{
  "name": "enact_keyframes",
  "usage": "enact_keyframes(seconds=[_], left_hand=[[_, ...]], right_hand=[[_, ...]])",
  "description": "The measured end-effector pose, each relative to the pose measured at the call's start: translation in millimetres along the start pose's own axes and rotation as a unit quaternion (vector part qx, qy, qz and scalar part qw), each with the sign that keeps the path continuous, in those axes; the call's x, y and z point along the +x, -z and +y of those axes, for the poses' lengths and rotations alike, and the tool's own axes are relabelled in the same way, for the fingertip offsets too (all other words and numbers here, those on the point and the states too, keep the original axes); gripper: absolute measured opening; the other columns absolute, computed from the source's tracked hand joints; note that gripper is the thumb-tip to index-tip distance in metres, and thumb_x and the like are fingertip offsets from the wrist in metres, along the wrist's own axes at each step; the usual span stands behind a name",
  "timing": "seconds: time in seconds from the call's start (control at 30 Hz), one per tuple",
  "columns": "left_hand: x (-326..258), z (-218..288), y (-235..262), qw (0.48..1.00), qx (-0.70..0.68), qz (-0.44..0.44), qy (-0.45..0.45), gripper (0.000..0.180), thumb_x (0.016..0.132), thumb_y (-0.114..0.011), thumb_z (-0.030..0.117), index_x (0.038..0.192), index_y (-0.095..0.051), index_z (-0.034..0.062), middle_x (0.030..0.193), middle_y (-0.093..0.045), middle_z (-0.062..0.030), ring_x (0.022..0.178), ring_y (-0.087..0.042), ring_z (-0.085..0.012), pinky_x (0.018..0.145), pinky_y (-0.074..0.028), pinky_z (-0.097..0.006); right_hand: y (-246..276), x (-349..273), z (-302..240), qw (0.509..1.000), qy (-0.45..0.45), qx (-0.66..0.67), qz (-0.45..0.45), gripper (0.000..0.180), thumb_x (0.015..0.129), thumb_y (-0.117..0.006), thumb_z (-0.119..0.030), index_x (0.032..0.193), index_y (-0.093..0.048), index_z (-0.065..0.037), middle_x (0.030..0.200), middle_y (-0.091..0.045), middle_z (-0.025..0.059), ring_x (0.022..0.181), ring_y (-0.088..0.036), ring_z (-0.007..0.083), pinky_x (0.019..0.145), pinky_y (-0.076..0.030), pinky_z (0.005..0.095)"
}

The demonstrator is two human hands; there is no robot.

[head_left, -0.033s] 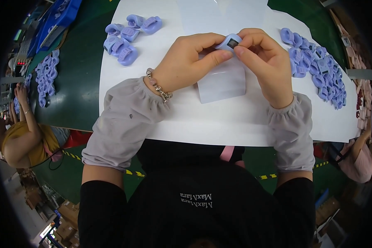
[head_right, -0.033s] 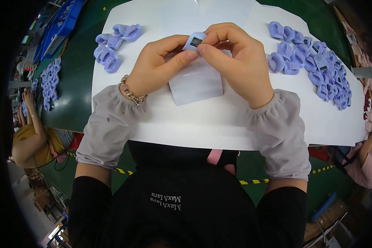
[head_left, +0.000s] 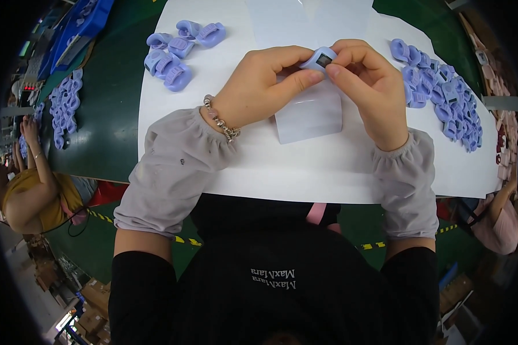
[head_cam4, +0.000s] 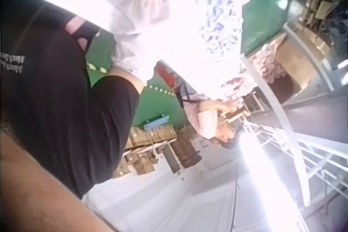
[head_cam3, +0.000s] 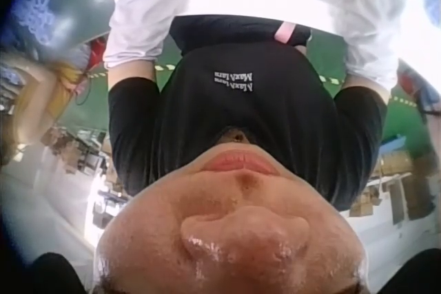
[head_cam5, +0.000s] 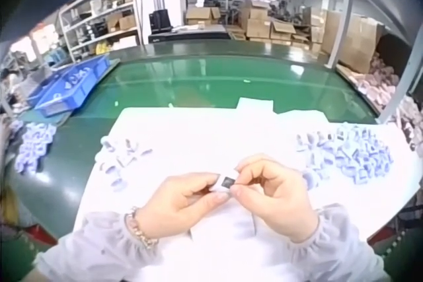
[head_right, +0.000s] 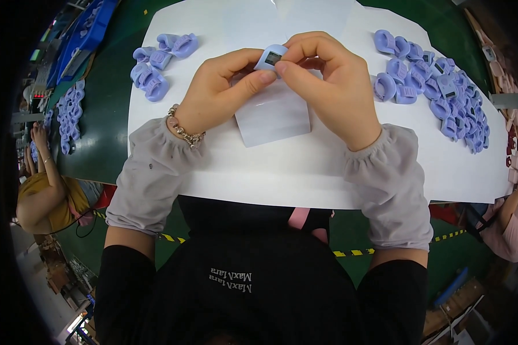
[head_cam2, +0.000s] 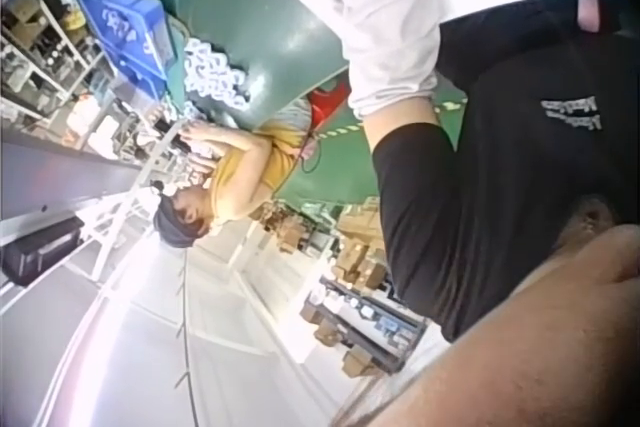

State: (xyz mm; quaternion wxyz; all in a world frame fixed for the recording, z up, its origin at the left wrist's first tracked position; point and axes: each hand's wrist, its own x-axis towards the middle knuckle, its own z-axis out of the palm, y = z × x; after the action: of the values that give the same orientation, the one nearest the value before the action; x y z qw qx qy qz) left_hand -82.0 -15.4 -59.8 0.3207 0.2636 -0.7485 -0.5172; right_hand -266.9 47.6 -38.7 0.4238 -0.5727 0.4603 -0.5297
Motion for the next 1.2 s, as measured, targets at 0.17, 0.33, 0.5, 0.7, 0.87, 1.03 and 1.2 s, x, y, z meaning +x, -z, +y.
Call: enact_keyframes(seconds=[0.17, 0.33, 0.5, 0.7, 0.87, 1.03, 1.2], left_hand=[[0, 4, 5, 0.999, 0.026, -0.036, 0.008, 0.031, 0.090, -0.062, 0.019, 0.113, -0.059, -0.0024, 0.095, -0.064, -0.0054, 0.086, -0.058, -0.0096, 0.077, -0.047, -0.024], [0, 2, 2, 1.000, 0.013, -0.016, -0.002, 0.030, 0.088, -0.064, 0.018, 0.110, -0.061, -0.0015, 0.090, -0.065, -0.0073, 0.081, -0.059, -0.0121, 0.073, -0.048, -0.025], [0, 2, 4, 0.999, 0.031, -0.028, -0.002, 0.029, 0.090, -0.062, 0.016, 0.111, -0.059, -0.0030, 0.093, -0.064, -0.0053, 0.084, -0.058, -0.0089, 0.075, -0.047, -0.023], [-1, 1, 1, 0.998, -0.041, -0.030, -0.022, 0.029, 0.085, -0.066, 0.015, 0.111, -0.063, 0.0002, 0.091, -0.066, -0.0095, 0.079, -0.061, -0.0149, 0.072, -0.049, -0.026], [0, 14, 7, 0.999, -0.028, -0.035, 0.003, 0.031, 0.085, -0.067, 0.014, 0.110, -0.056, -0.0013, 0.100, -0.061, -0.0076, 0.091, -0.061, -0.0145, 0.082, -0.047, -0.026], [6, 7, 26, 0.965, 0.234, 0.064, -0.096, 0.042, 0.078, -0.073, 0.022, 0.111, -0.055, 0.0023, 0.101, -0.060, -0.0125, 0.094, -0.059, -0.0250, 0.083, -0.045, -0.036], [-5, -6, 80, 0.782, 0.584, 0.216, -0.037, 0.036, 0.075, -0.072, 0.030, 0.099, -0.063, 0.0057, 0.097, -0.060, -0.0115, 0.096, -0.054, -0.0309, 0.085, -0.038, -0.044]], right_hand=[[0, 0, 0, 1.000, -0.003, 0.002, 0.001, 0.008, 0.083, -0.062, -0.002, 0.089, -0.058, 0.000, 0.104, -0.055, 0.0025, 0.090, -0.052, 0.0103, 0.080, -0.040, 0.0224], [-1, 0, 0, 1.000, -0.003, 0.004, 0.003, 0.008, 0.083, -0.063, -0.001, 0.089, -0.058, 0.000, 0.105, -0.055, 0.0026, 0.090, -0.052, 0.0100, 0.080, -0.040, 0.0219], [-2, 0, 5, 1.000, 0.001, 0.016, 0.008, 0.008, 0.083, -0.063, -0.001, 0.089, -0.057, 0.000, 0.105, -0.055, 0.0028, 0.092, -0.052, 0.0101, 0.081, -0.041, 0.0222], [-2, 1, 0, 0.998, -0.051, -0.035, -0.021, 0.026, 0.087, -0.062, -0.008, 0.111, -0.059, 0.002, 0.108, -0.056, 0.0046, 0.091, -0.053, 0.0109, 0.081, -0.043, 0.0239], [3, 2, -12, 0.987, -0.150, -0.002, -0.061, 0.030, 0.093, -0.055, -0.020, 0.117, -0.058, -0.001, 0.107, -0.057, 0.0042, 0.090, -0.053, 0.0108, 0.078, -0.046, 0.0259], [14, 7, 12, 0.977, -0.076, 0.194, 0.038, 0.040, 0.096, -0.051, -0.031, 0.123, -0.052, -0.001, 0.108, -0.057, 0.0072, 0.092, -0.054, 0.0139, 0.082, -0.045, 0.0273], [24, 6, 6, 0.840, 0.055, 0.534, 0.075, 0.066, 0.095, -0.046, -0.046, 0.134, -0.036, 0.007, 0.116, -0.052, 0.0163, 0.094, -0.051, 0.0174, 0.089, -0.040, 0.0295]])
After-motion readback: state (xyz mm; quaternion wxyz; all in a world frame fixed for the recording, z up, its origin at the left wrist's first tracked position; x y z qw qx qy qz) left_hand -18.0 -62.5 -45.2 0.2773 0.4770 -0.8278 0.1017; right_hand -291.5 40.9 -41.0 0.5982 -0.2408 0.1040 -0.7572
